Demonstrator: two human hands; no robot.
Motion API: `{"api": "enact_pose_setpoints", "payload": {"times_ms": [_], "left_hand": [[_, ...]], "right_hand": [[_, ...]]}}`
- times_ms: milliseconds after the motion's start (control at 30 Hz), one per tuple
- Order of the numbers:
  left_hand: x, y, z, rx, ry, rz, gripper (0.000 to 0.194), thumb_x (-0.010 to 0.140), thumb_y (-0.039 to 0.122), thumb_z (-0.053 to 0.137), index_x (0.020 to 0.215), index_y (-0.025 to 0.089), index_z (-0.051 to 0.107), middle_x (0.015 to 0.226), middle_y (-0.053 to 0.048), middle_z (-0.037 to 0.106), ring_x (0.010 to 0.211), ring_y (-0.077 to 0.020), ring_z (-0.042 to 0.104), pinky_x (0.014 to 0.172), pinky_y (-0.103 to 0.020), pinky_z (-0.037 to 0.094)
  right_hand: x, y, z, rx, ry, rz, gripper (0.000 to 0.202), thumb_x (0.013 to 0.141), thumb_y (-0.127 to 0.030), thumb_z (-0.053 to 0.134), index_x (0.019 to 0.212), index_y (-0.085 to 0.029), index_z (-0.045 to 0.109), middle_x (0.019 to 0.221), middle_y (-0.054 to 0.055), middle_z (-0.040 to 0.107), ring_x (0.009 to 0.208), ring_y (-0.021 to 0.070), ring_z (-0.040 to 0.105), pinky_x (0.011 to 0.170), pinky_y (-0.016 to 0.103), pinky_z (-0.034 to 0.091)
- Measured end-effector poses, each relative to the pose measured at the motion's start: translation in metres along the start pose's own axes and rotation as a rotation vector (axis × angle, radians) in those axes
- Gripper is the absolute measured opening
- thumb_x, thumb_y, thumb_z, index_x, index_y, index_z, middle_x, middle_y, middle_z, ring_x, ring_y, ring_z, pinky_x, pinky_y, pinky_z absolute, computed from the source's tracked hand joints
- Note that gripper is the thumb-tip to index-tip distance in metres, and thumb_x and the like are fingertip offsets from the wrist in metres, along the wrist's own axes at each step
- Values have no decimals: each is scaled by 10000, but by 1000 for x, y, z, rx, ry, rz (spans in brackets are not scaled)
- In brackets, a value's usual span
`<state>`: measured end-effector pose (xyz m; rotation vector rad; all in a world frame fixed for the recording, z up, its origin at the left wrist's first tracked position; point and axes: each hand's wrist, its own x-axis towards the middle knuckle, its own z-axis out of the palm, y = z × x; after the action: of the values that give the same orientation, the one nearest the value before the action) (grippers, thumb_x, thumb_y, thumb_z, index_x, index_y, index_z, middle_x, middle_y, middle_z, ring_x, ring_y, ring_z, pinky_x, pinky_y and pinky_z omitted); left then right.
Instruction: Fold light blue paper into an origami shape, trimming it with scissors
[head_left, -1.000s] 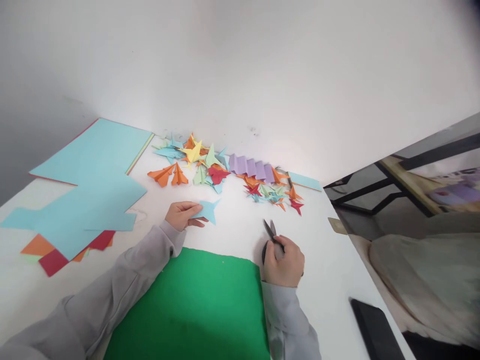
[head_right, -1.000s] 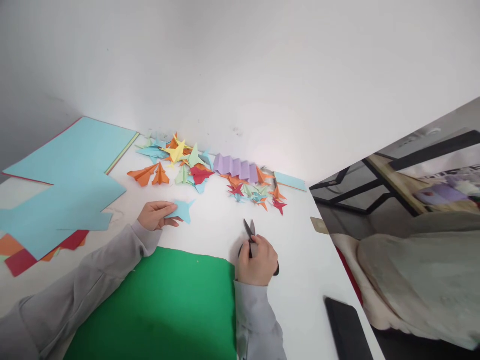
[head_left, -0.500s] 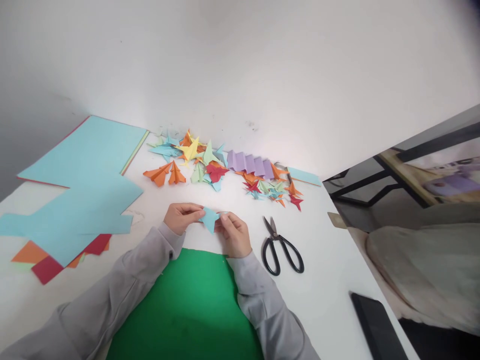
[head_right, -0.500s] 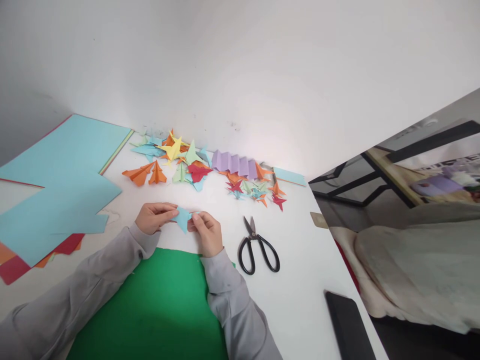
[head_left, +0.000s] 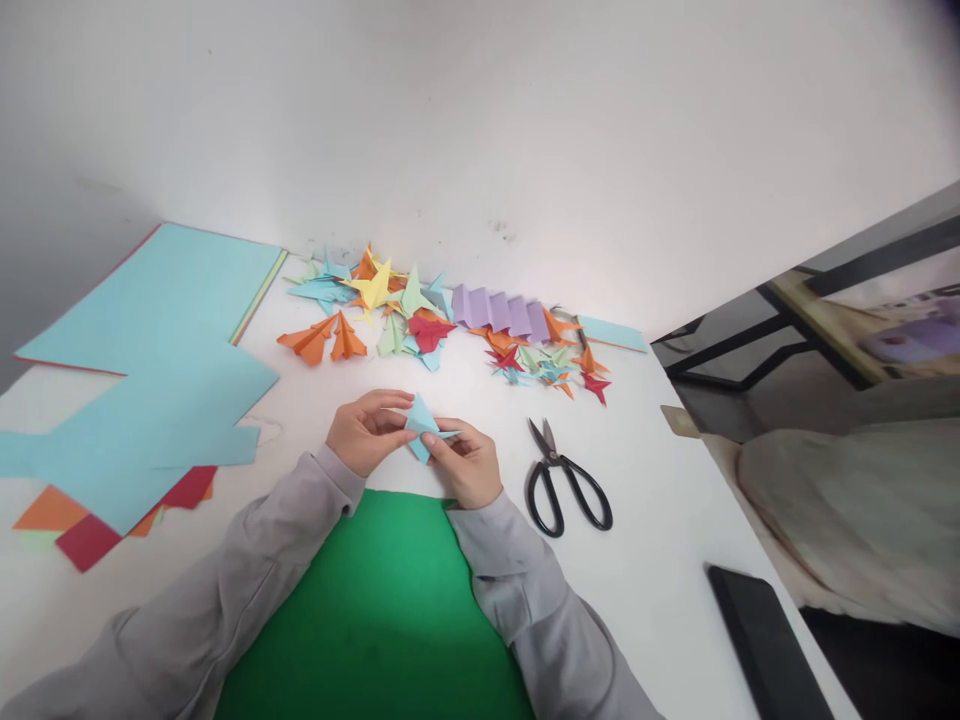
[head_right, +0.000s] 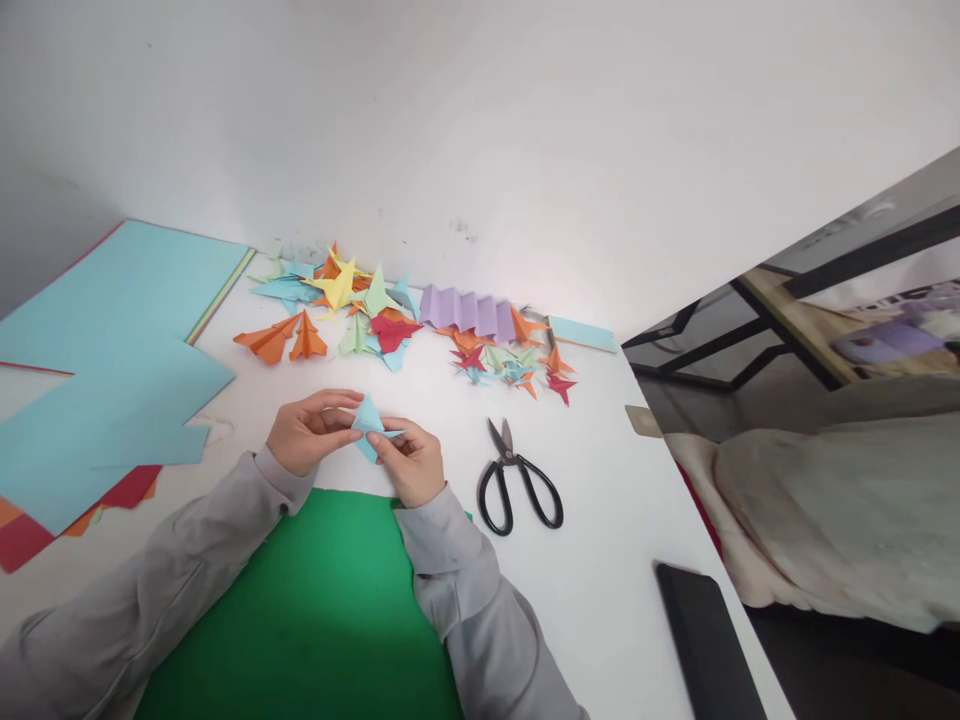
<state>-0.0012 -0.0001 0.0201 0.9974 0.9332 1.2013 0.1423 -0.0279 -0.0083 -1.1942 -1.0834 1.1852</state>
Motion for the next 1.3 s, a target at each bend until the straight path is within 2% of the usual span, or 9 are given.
{"api": "enact_pose_setpoints", "payload": {"times_ms": [133,300,467,633,767,900,1000,1167,1300], "left_hand": [[0,-1,-1,-6,22,-95,459,404,138,800,842,119,666,778,-61,692,637,-153,648,642,-286,551],[0,-5,-2,-5,41,-94,374,403,164,806,754,121,686,688,-53,704,665,-179,662,688,-310,560],[2,-9,-3,7,60,-68,253,467,201,782,689,117,697,637,-45,697,569,-161,640,533,-277,555],[2,-11,-4,46,78,-70,291,442,213,799,696,109,701,622,-48,692,527,-160,624,459,-269,536],[2,-11,-4,12,77,-89,291,490,281,786,709,108,705,615,-48,687,538,-160,628,501,-289,556],[5,-11,-6,-98,29,-178,335,529,377,758,707,98,707,622,-59,682,578,-174,637,521,-313,569],[5,-11,-6,-118,6,-198,334,489,328,788,710,92,701,619,-57,682,553,-156,630,521,-293,561],[4,-12,-6,-42,-9,-145,373,428,235,811,749,95,681,655,-50,681,553,-155,626,542,-312,553],[6,-15,-8,-48,96,-63,433,402,209,812,789,106,647,667,-34,669,568,-139,625,573,-281,531]], "right_hand": [[1,1,0,-2,3,-5,200,633,-339,712,765,-194,672,515,-25,621,427,114,529,446,255,425],[1,-1,-1,-39,1,15,221,644,-364,702,767,-183,668,472,-29,599,421,119,537,441,250,426],[1,-3,-1,7,-5,34,215,645,-364,700,748,-181,651,451,-32,605,400,112,533,443,245,437],[2,-4,0,32,7,62,248,606,-386,725,713,-179,641,444,-26,616,374,114,532,426,252,457],[2,-1,0,63,28,70,270,596,-397,732,715,-172,644,422,-28,609,347,112,521,403,251,459],[4,3,-2,94,70,66,253,600,-375,735,716,-169,647,413,-32,604,333,110,510,390,250,451],[4,4,-2,115,78,68,242,601,-359,738,716,-166,647,409,-33,601,331,107,507,386,245,444],[5,4,-1,163,101,59,216,611,-329,737,720,-166,646,411,-30,603,341,104,506,385,239,434],[2,4,2,150,164,-43,186,642,-308,716,769,-182,668,490,-15,628,383,115,529,396,255,441]]}}
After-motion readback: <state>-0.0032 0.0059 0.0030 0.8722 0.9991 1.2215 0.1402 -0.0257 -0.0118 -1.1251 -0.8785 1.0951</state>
